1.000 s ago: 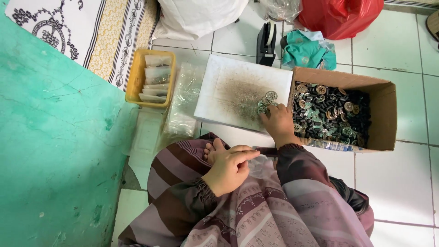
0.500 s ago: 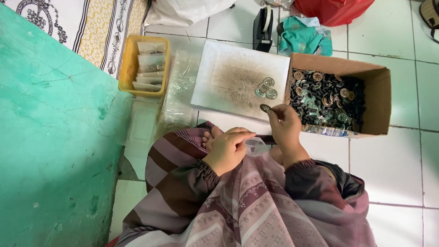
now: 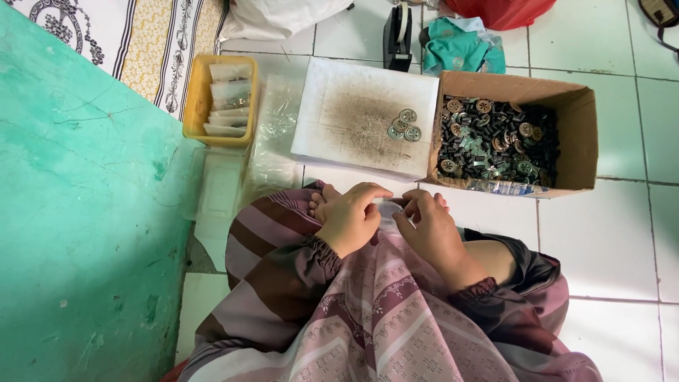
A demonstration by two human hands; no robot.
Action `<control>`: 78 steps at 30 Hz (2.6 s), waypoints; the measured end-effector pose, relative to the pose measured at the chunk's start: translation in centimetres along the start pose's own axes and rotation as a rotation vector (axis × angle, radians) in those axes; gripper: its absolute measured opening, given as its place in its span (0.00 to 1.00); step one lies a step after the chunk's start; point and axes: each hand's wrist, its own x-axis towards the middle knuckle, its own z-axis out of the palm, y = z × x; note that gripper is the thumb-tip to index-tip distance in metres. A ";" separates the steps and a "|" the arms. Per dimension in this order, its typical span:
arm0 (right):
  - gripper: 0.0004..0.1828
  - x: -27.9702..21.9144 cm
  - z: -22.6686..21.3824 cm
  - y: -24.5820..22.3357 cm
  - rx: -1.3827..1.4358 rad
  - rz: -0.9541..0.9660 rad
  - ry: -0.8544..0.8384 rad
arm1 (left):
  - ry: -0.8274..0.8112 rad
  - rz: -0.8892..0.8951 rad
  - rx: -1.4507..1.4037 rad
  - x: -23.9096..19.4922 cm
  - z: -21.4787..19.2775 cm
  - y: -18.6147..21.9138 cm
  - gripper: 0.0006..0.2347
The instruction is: The person sorts metal components from a large cardboard box and places them into small plastic bags.
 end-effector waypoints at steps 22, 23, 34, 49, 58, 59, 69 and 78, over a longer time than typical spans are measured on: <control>0.12 7.1 -0.2 4.5 0.236 0.045 -0.138 | -0.044 0.101 0.256 2.3 2.0 -2.1 0.03; 0.12 8.8 0.0 6.0 0.227 0.060 -0.072 | -0.008 0.096 0.229 2.8 1.9 -1.6 0.03; 0.32 20.2 3.4 12.3 -0.229 0.221 -0.041 | -0.003 -0.003 0.060 4.9 -1.0 -1.1 0.15; 0.13 9.3 0.4 3.7 0.187 -0.188 0.410 | 0.018 -0.147 -0.133 4.5 0.6 -2.6 0.16; 0.14 11.5 0.7 5.6 0.231 -0.428 0.349 | -0.028 -0.184 -0.122 5.2 -0.2 -0.5 0.18; 0.12 13.2 0.6 6.7 0.139 -0.354 0.310 | -0.042 -0.183 -0.135 5.4 -0.9 0.7 0.18; 0.26 25.5 4.3 11.6 -0.573 0.062 -0.210 | -0.039 -0.165 -0.178 6.0 -2.1 -0.6 0.19; 0.29 26.0 3.2 12.8 -0.417 0.276 -0.251 | -0.028 -0.172 -0.238 5.0 -2.3 -1.6 0.18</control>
